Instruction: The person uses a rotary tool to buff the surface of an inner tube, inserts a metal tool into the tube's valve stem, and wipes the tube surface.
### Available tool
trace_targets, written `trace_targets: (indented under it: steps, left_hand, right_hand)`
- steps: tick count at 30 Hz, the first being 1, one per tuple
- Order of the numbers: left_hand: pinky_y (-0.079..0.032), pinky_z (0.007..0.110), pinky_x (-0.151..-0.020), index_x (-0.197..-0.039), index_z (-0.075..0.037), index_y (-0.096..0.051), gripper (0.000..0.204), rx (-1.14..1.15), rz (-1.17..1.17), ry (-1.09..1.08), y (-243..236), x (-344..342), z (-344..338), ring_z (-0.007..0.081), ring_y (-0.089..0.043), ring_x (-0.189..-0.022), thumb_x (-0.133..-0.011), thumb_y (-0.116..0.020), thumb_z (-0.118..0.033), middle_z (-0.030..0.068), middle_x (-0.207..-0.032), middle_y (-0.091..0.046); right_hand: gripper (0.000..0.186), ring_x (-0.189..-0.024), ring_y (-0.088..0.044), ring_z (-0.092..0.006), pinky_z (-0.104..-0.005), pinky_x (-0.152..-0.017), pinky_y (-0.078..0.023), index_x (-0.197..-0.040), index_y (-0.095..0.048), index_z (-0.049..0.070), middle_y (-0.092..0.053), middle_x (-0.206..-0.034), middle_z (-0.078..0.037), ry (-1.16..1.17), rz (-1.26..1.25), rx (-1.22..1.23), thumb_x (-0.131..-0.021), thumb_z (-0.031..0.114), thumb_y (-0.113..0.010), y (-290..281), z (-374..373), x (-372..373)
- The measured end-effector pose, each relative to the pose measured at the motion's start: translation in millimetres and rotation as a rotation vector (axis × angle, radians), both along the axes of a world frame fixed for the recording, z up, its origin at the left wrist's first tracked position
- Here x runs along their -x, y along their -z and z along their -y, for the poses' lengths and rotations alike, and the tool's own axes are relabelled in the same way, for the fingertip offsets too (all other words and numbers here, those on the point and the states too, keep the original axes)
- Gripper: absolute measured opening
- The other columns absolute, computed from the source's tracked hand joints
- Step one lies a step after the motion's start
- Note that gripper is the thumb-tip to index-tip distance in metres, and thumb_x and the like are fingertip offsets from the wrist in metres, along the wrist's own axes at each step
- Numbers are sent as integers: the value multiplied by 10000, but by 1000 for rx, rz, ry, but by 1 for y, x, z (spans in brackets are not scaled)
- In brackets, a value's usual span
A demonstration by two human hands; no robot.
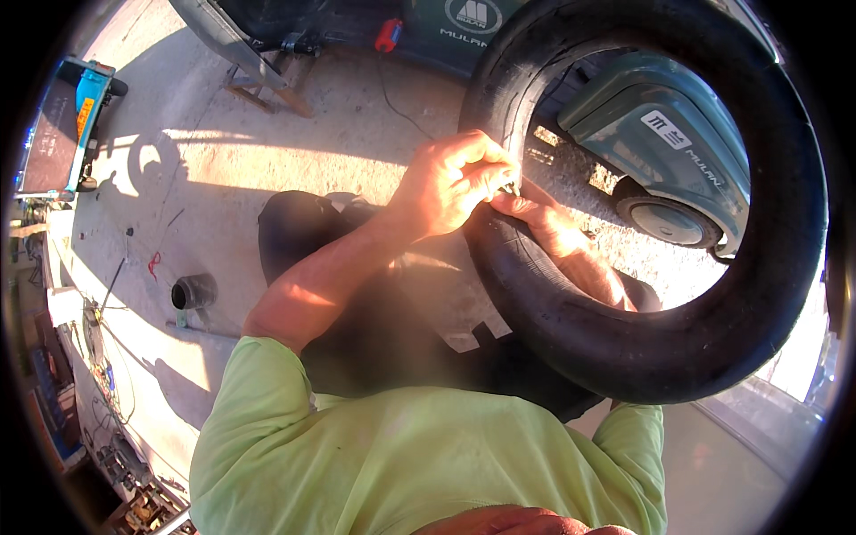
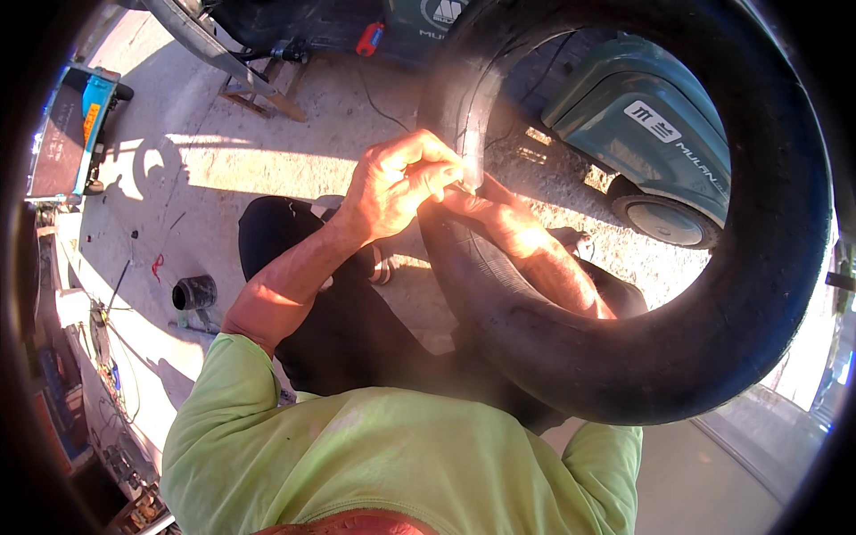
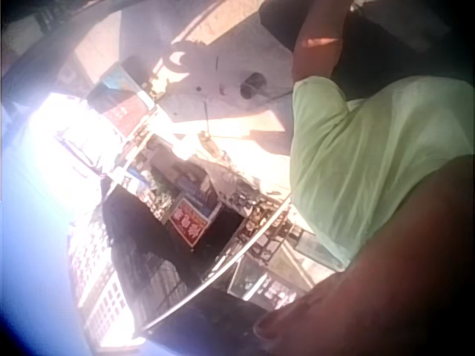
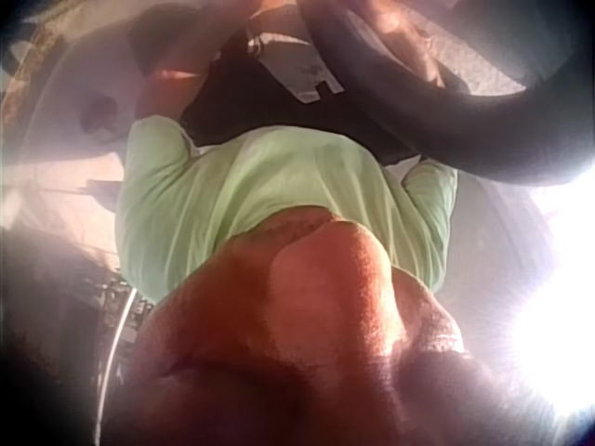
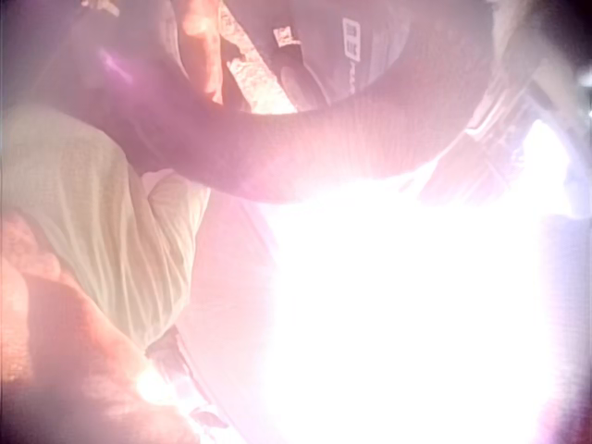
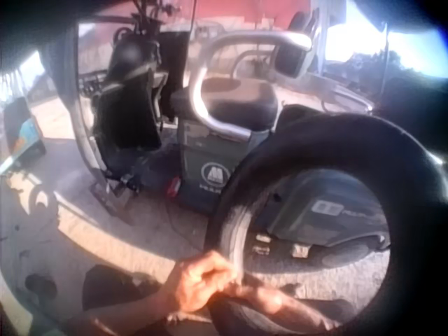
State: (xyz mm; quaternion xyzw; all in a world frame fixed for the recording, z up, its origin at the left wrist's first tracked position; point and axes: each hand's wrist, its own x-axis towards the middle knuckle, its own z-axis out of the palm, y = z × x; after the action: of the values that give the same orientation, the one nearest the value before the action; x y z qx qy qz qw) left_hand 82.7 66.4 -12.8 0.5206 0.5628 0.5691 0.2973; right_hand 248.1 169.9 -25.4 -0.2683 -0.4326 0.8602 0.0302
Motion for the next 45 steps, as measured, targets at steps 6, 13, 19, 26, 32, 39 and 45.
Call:
trace_targets:
  steps: [6, 13, 19, 26, 32, 39, 45]
  left_hand:
    - [-555, 289, -724, -981, -30, -709, 68, -65, 0, -31, 5, 8, 8, 124, -701, -824, -955, -699, -92, 56, -910, -743]
    - [-556, 332, -726, -960, -23, -703, 39, -200, -113, -22, 11, 8, 3, 212, -718, -841, -941, -686, -52, 81, -875, -700]
    - [-555, 346, -746, -941, -20, -690, 57, -177, -108, -27, 11, 7, 3, 236, -716, -837, -944, -666, -72, 84, -879, -698]
    - [-552, 366, -748, -932, -30, -684, 47, -167, -127, -39, 14, 4, 1, 260, -710, -842, -933, -675, -77, 86, -892, -696]
    - [-545, 383, -769, -936, -46, -688, 66, -155, -120, -67, 16, 5, 5, 294, -701, -883, -930, -700, -110, 93, -908, -698]
    - [-542, 396, -762, -920, -64, -693, 70, -169, -58, -30, 17, 4, 4, 314, -701, -887, -911, -711, -131, 98, -923, -701]
    - [-546, 390, -772, -916, -77, -701, 42, -173, -55, -39, 19, 2, 4, 302, -702, -904, -901, -713, -114, 81, -939, -701]
  right_hand:
    - [610, -1144, -620, -218, -351, -986, -488, -1487, -440, 43, -633, -1276, -113, 77, 121, 6, -946, 191, -679, -2, 10, 7]
    - [625, -1246, -557, -226, -354, -1065, -431, -1494, -417, -15, -572, -1367, -131, 73, 97, 4, -959, 179, -674, 21, 2, 0]
    - [638, -1255, -553, -226, -354, -1075, -421, -1503, -401, -19, -561, -1383, -127, 45, 121, -58, -961, 183, -669, 22, -3, -2]
    - [623, -1226, -566, -225, -352, -1058, -424, -1484, -425, -16, -578, -1351, -124, 51, 88, -50, -954, 203, -668, 20, 0, -1]
    - [618, -1220, -568, -224, -351, -1053, -426, -1481, -429, -16, -581, -1345, -123, 51, 81, -42, -954, 204, -667, 15, 2, 4]
    - [612, -1213, -570, -223, -350, -1046, -429, -1477, -434, -15, -585, -1337, -123, 46, 69, -27, -954, 205, -665, 21, -1, 4]
    - [607, -1207, -572, -222, -349, -1041, -431, -1474, -438, -15, -587, -1331, -122, 44, 75, -16, -955, 205, -664, 23, -1, 2]
